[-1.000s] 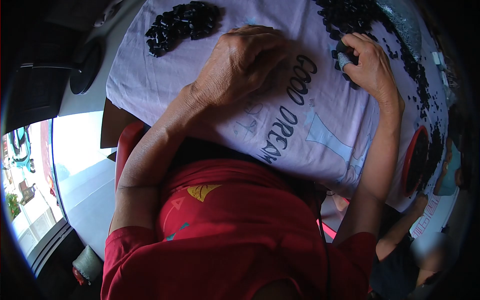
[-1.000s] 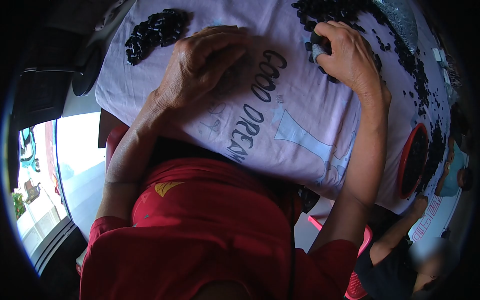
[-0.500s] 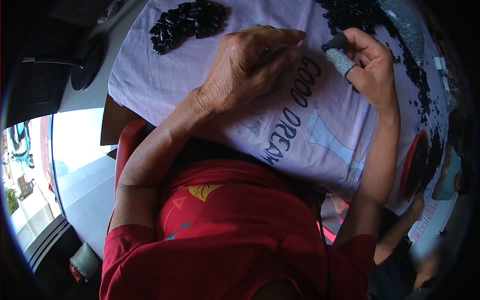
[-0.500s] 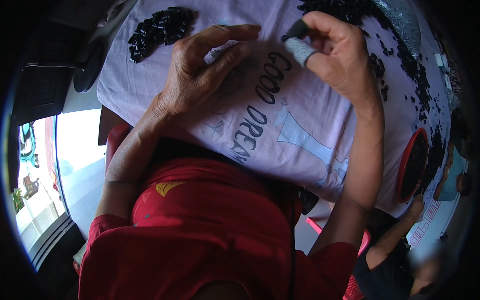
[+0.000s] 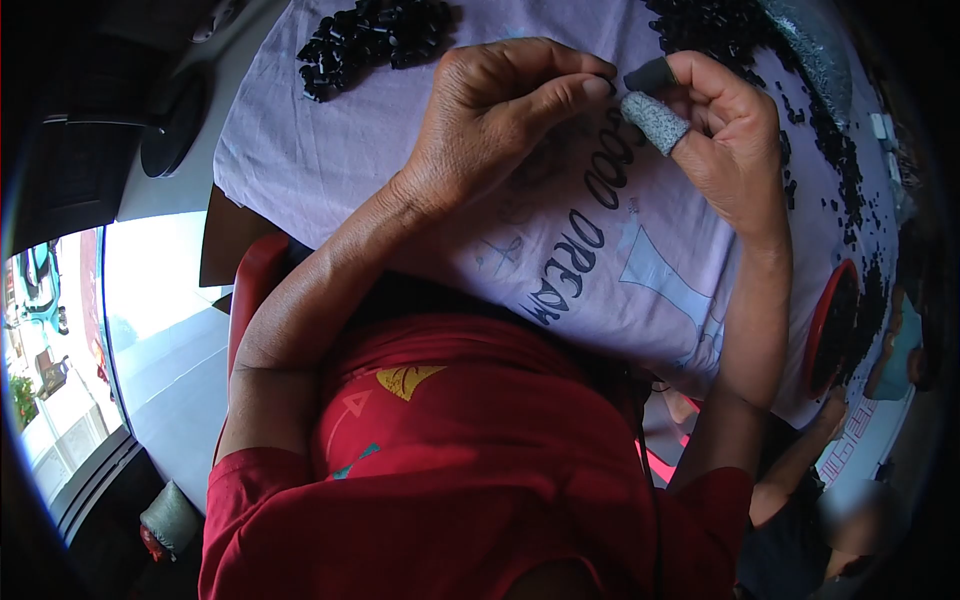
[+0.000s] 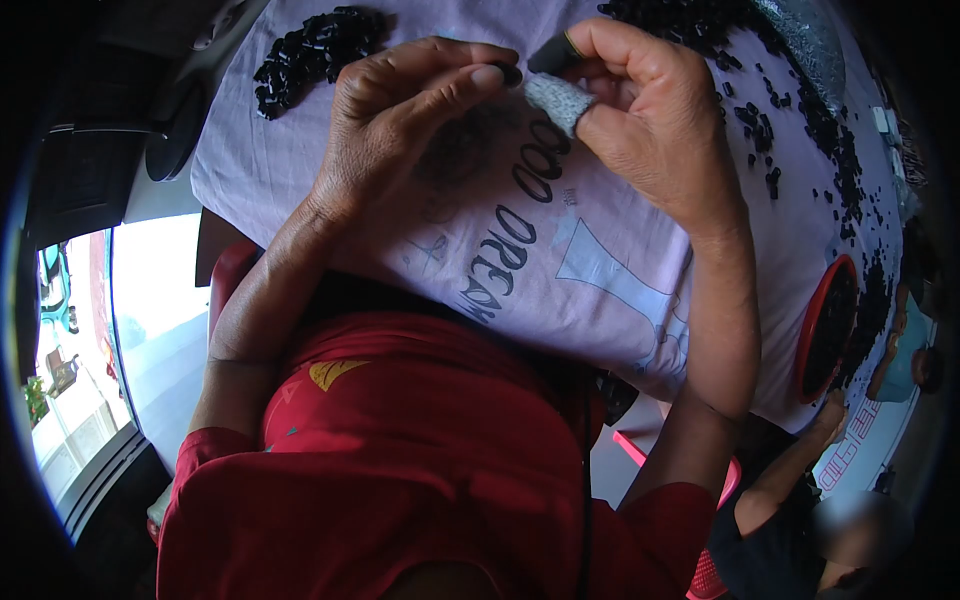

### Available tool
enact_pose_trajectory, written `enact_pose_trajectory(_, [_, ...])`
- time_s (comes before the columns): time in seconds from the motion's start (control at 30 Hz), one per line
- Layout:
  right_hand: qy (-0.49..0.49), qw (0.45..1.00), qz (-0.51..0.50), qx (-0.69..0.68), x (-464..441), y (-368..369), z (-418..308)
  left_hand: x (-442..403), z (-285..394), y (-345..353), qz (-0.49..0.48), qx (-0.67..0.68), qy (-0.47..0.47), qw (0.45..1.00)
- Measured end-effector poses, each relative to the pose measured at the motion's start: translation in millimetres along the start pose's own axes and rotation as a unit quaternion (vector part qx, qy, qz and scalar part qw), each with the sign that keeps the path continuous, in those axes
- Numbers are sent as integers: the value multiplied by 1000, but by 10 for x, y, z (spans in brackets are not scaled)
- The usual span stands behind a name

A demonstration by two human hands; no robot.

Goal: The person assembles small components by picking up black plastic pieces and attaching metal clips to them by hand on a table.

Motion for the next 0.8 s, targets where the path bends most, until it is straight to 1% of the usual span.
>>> enact_pose_trajectory(0.03, [2, 1000, 4, 15, -10, -6, -7, -8, 6, -14, 10, 3, 6, 1000])
enact_pose_trajectory(0.07, [46, 993, -50, 98, -7, -14, -22, -17, 19, -30, 20, 5, 12, 1000])
enact_pose_trajectory(0.1, [89, 974, -103, 181, 13, -49, -61, -27, 30, -47, 29, 8, 18, 999])
enact_pose_trajectory(0.13, [132, 944, -155, 261, 40, -67, -67, -33, 33, -74, 23, -6, 13, 1000])
enact_pose_trajectory(0.23, [67, 950, -149, 265, 67, 52, -67, -103, -112, -50, 70, 182, -46, 980])
enact_pose_trajectory(0.27, [84, 951, -162, 251, 53, 56, -62, -101, -103, -37, 73, 180, -44, 980])
enact_pose_trajectory(0.33, [84, 944, -175, 268, 47, 46, -46, -93, -67, -16, 80, 178, -37, 980])
enact_pose_trajectory(0.4, [73, 941, -171, 281, 43, 54, -43, -66, -34, -69, 26, 39, 40, 998])
enact_pose_trajectory(0.43, [61, 942, -162, 286, 45, 61, -45, -50, -16, -84, -1, -32, 78, 996])
enact_pose_trajectory(0.47, [51, 943, -152, 291, 51, 67, -42, -44, -6, -79, -10, -43, 63, 997])
enact_pose_trajectory(0.57, [-27, 949, -108, 296, 54, 80, 20, -48, -28, -86, -15, -65, 78, 995])
enact_pose_trajectory(0.67, [46, 953, -122, 272, 7, 52, 42, -48, -38, -82, -7, -86, 70, 994])
enact_pose_trajectory(0.77, [-15, 962, -62, 265, 3, -18, 145, -39, -17, -80, -13, -130, 63, 989])
enact_pose_trajectory(0.8, [20, 965, -58, 255, -4, -46, 142, -34, -14, -80, -10, -136, 62, 989])
Point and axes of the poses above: each hand's wrist, its own x-axis away from the middle knuckle, its own y-axis out of the palm, z = x × y, the point moved 3 cm from there along -x, towards the middle knuckle, and after that the axes turned 6 degrees about -y, right-handed, at the moved point
